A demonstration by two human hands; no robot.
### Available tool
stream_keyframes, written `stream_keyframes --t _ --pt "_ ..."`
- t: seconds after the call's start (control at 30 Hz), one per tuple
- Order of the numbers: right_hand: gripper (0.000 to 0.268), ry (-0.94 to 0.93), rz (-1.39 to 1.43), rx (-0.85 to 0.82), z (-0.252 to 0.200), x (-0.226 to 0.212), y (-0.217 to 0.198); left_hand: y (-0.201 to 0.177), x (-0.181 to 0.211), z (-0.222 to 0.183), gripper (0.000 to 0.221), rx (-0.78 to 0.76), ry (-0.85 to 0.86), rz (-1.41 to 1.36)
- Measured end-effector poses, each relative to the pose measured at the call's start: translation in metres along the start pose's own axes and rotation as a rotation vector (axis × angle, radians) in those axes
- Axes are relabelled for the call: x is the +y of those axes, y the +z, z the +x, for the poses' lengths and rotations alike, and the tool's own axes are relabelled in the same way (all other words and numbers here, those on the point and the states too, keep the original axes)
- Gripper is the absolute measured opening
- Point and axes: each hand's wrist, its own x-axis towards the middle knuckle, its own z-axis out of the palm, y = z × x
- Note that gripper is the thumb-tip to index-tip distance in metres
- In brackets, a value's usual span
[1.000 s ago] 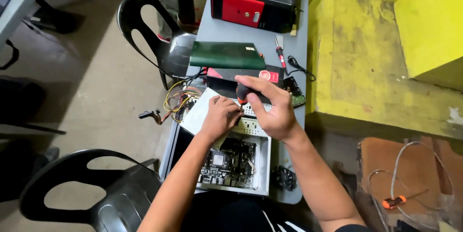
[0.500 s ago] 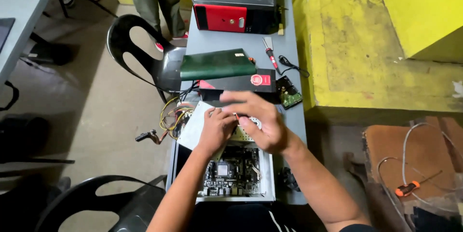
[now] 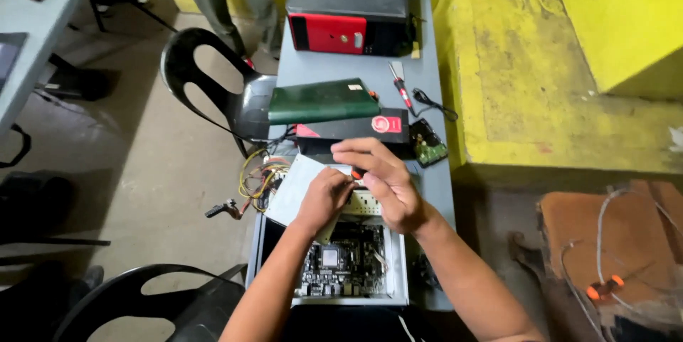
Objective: Reassembling a power supply unit into a computer case using a screwdriver.
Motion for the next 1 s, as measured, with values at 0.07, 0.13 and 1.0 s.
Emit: stream_keyframes --t 0.07,0.13,1.0 --pt "0.040 0.012 -0.037 -0.041 0.002 0.005 -0.002 -0.003 0.004 -0.002 0.009 -0.016 -0.050 -0.026" --pt "0.034 0.024 -0.037 0.035 -0.001 0.018 0.001 -0.007 0.007 -0.003 0.009 -0.016 -0.054 -0.027" --pt "0.025 -0.121 -0.404 0.132 0.001 0.008 0.000 -0.007 0.002 -0.003 0.006 -0.096 0.025 0.000"
